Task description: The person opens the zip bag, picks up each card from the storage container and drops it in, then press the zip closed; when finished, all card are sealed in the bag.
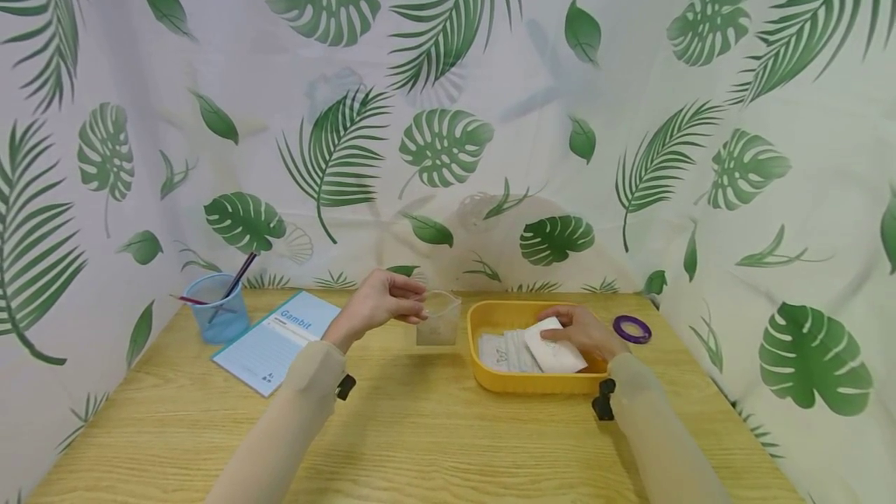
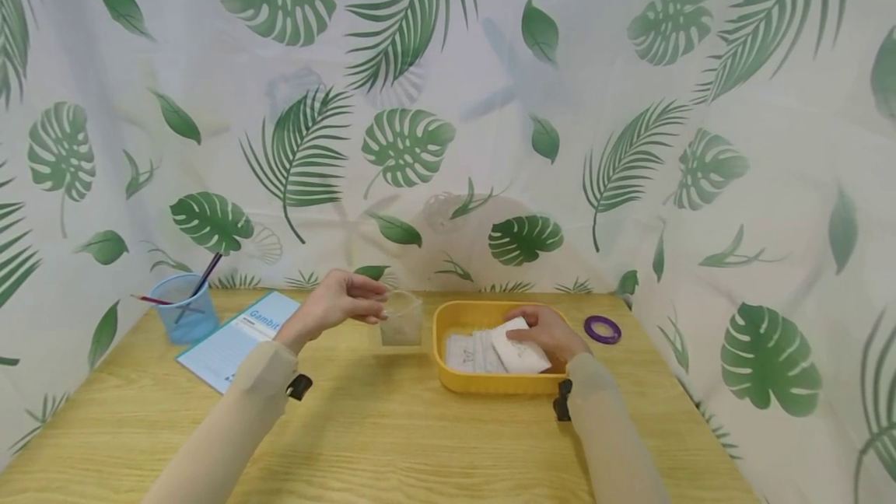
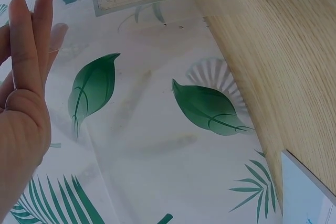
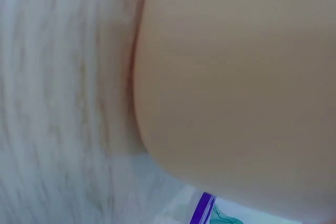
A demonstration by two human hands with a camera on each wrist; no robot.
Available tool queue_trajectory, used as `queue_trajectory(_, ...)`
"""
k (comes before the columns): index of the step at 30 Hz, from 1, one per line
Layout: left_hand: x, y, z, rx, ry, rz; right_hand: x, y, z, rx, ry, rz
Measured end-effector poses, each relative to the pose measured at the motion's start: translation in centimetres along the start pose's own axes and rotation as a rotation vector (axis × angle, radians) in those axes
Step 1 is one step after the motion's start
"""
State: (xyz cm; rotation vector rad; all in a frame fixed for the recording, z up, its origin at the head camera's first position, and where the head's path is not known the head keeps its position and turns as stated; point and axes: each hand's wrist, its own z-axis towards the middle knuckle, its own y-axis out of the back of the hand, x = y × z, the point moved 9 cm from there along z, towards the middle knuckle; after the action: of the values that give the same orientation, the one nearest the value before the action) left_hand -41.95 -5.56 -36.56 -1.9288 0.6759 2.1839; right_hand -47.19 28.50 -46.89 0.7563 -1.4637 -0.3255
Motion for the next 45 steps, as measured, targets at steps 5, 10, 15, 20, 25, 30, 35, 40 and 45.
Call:
queue_trajectory(5,0.0,0.0,-0.1,-0.003,0.008,0.003,0.2,0.3,0.2,-0.055,-0.040,0.043)
queue_trajectory(10,-0.1,0.0,-0.1,-0.002,0.008,0.000,1.2,0.4,0.1,-0.073,-0.028,0.131)
queue_trajectory(15,-0.2,0.1,0.0,0.004,0.005,0.005,2.9,0.0,-0.1,-0.062,-0.005,0.219)
queue_trajectory(20,-0.2,0.1,0.1,0.000,0.010,0.005,4.8,-0.7,-0.2,-0.008,0.068,0.273)
queue_trajectory(25,-0.1,0.1,0.1,0.012,0.017,0.006,6.9,-1.2,-0.3,0.026,0.129,0.356)
queue_trajectory(30,0.1,0.3,0.0,0.015,0.015,0.008,9.6,-1.0,-0.5,-0.020,0.237,0.394)
queue_trajectory(35,0.1,0.4,-0.1,0.006,0.020,0.006,11.7,-0.3,-0.9,-0.092,0.328,0.471)
queue_trajectory(40,0.0,0.3,-0.1,0.001,0.013,0.006,13.1,0.1,-1.3,-0.153,0.367,0.539)
queue_trajectory(45,-0.2,0.1,0.1,0.007,0.010,-0.006,14.7,0.6,-1.8,-0.221,0.424,0.614)
